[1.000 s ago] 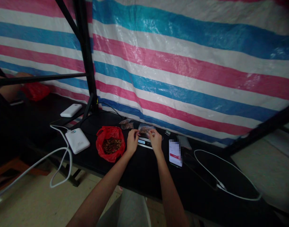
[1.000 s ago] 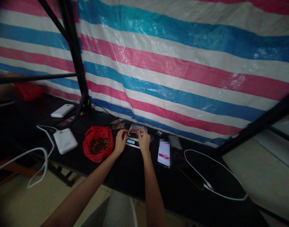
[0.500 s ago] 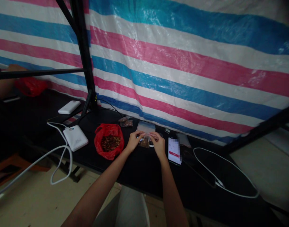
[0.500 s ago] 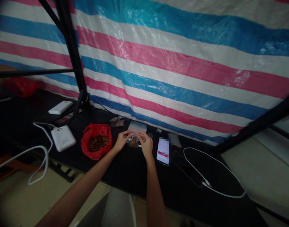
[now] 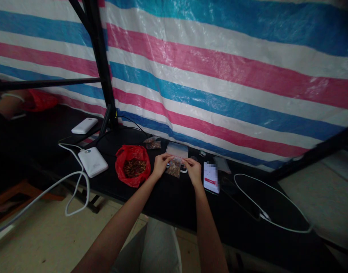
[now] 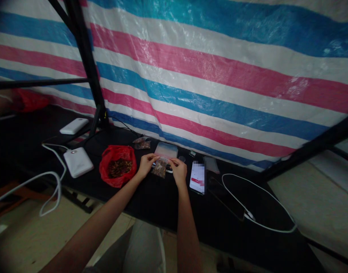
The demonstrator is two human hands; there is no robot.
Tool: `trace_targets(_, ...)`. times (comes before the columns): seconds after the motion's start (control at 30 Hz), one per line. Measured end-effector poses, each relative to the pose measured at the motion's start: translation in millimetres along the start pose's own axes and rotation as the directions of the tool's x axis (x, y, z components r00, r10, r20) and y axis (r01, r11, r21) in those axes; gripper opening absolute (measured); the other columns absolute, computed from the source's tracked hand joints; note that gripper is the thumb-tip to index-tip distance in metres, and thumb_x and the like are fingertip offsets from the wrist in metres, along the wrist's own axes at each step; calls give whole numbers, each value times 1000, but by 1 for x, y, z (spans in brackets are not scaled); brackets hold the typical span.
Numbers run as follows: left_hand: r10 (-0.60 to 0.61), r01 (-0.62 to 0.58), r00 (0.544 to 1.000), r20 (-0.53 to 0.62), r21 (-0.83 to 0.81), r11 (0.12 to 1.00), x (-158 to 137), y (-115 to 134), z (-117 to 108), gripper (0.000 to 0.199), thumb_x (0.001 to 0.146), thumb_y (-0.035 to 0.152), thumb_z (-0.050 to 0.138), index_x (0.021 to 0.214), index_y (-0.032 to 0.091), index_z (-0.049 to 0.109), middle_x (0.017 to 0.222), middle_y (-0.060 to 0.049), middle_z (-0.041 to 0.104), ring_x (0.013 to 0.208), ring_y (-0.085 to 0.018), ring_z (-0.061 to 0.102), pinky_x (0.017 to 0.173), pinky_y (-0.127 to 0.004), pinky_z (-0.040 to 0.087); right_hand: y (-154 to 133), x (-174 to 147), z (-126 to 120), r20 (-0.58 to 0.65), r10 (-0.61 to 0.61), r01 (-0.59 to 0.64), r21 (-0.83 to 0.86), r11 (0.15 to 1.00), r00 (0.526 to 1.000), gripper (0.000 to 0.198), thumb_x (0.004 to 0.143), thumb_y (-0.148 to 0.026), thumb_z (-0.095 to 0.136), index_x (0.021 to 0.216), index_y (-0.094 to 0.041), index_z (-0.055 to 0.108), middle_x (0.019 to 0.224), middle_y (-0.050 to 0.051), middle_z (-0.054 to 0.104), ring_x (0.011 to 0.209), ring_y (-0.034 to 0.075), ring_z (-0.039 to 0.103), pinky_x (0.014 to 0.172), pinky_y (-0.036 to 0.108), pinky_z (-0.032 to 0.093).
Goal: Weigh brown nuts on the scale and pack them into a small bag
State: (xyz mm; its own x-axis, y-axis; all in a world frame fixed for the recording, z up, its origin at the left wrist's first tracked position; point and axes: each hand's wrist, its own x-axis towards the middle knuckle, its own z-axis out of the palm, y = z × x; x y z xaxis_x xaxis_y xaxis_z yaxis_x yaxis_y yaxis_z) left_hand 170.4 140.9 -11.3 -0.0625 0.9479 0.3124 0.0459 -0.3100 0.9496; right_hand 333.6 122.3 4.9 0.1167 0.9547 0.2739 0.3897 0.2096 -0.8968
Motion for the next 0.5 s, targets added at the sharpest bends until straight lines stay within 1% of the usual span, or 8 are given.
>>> trace_targets(0.13, -45, 44, 998, -34, -36, 998, 0, 5, -1, 24, 67, 36, 62, 67, 13, 66, 56, 0, 62, 46, -10, 50, 47, -21, 38, -4, -1, 1, -9, 0, 0, 21, 1000, 1000, 30, 70, -44, 57, 77, -16, 66, 73, 5, 68, 53, 16, 60, 51, 26, 48)
trace_targets(0.23, -60, 58, 998, -21, -77, 995, -1, 7, 0, 24, 67, 36, 62, 66, 12, 65, 55, 0, 60, 47, -10, 50, 47, -21, 38, -6, -2, 1, -21, -6, 8, 61, 998, 1000, 30, 70, -43, 57, 76, -15, 65, 71, 5, 68, 55, 16, 61, 51, 26, 48)
trace_targets(0.37, -6, 7, 1000, 17, -50, 999, -1, 9, 0, 25, 72, 36, 56, 67, 13, 64, 52, 1, 56, 47, -9, 48, 48, -20, 38, -4, -2, 3, -49, 5, 0, 90, 996, 999, 29, 69, -43, 58, 77, -16, 65, 71, 4, 67, 61, 18, 62, 50, 26, 49)
trace_targets(0.5, 17, -16, 1000, 26, -15, 1000, -2, 8, 0, 28, 76, 39, 52, 74, 13, 63, 59, 1, 58, 47, -9, 48, 47, -20, 37, -2, -1, 4, -60, -16, 21, 77, 997, 998, 29, 70, -43, 56, 76, -16, 65, 69, 4, 67, 57, 16, 61, 49, 25, 49)
